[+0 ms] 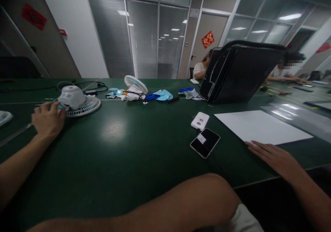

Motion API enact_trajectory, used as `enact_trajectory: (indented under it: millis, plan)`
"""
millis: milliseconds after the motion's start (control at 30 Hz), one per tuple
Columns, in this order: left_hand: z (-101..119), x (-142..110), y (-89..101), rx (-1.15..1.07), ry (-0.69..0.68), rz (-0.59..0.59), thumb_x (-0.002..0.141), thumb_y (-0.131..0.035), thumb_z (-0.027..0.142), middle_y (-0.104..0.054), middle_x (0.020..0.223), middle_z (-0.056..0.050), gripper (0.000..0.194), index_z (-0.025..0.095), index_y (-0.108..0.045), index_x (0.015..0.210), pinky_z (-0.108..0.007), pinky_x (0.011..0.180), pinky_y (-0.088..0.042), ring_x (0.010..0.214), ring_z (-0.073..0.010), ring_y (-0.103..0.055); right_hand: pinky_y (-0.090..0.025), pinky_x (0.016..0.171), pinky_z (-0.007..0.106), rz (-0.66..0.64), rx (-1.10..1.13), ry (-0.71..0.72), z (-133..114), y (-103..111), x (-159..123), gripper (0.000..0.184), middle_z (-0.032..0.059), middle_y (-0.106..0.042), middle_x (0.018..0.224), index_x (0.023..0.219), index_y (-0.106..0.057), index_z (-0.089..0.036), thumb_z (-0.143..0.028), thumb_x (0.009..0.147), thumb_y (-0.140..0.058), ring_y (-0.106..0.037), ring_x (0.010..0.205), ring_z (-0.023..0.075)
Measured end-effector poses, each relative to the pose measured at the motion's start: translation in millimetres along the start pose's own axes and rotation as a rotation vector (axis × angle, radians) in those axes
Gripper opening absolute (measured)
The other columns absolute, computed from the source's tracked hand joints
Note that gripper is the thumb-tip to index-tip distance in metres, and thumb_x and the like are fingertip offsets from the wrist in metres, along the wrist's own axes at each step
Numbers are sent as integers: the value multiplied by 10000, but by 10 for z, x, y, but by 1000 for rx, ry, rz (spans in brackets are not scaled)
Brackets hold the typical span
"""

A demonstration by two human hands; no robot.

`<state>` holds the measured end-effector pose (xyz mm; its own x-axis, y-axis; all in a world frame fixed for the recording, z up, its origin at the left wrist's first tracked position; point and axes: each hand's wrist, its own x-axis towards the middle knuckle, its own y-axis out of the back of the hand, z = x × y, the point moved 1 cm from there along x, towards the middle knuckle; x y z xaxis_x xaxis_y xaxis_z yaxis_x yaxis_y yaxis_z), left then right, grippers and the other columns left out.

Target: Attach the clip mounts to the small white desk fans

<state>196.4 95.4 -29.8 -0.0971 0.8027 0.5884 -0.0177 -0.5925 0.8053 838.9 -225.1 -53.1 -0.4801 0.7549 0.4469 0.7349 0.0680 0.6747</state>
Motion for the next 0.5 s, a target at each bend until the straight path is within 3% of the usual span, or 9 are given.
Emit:
enact_trajectory:
  millis: [100, 167, 200, 267, 433, 500]
  plan:
    - [-3, 11, -23, 6, -39, 21, 1056, -289, 476, -397, 1512, -213, 595, 96, -441, 1488, -472, 982, -346, 1275, -379, -368, -553, 696, 488, 71, 18, -48, 195, 826, -268, 467, -268, -651, 1227, 1327, -578, -554, -554, 860, -575, -619, 1216, 383]
    - [21, 5, -18, 17, -88, 32, 1060, -287, 465, -399, 1511, -208, 581, 104, -449, 1484, -468, 993, -333, 1288, -373, -358, -579, 697, 421, 119, -30, -43, 222, 1102, -281, 480, -253, -647, 1244, 1341, -582, -534, -480, 868, -641, -619, 1245, 348]
    - [36, 1, -16, 24, -111, 35, 1060, -296, 457, -403, 1508, -208, 572, 99, -454, 1478, -466, 1003, -325, 1297, -370, -352, -588, 711, 399, 148, -40, -39, 185, 1103, -226, 480, -255, -653, 1233, 1344, -579, -538, -455, 877, -651, -616, 1259, 328]
    - [65, -7, -15, 28, -151, 41, 1056, -329, 439, -414, 1499, -207, 554, 87, -469, 1460, -461, 1024, -310, 1313, -364, -343, -595, 742, 437, 127, 14, 3, 14, 818, -11, 496, -256, -674, 1201, 1359, -552, -554, -468, 880, -650, -618, 1255, 335]
    - [70, -21, -39, 8, -208, 60, 998, -480, 421, -420, 1491, -201, 531, 75, -518, 1399, -471, 1062, -288, 1335, -375, -335, -554, 790, 561, 170, 94, 150, -432, -597, 597, 493, -250, -696, 1174, 1287, -601, -557, -613, 802, -671, -618, 1216, 380]
    - [55, -20, -54, 10, -213, 39, 956, -547, 421, -409, 1495, -202, 552, 75, -522, 1386, -490, 1071, -283, 1347, -391, -321, -543, 805, 575, 178, 93, 159, -431, -932, 650, 477, -248, -711, 1140, 1248, -624, -562, -605, 778, -695, -615, 1217, 390]
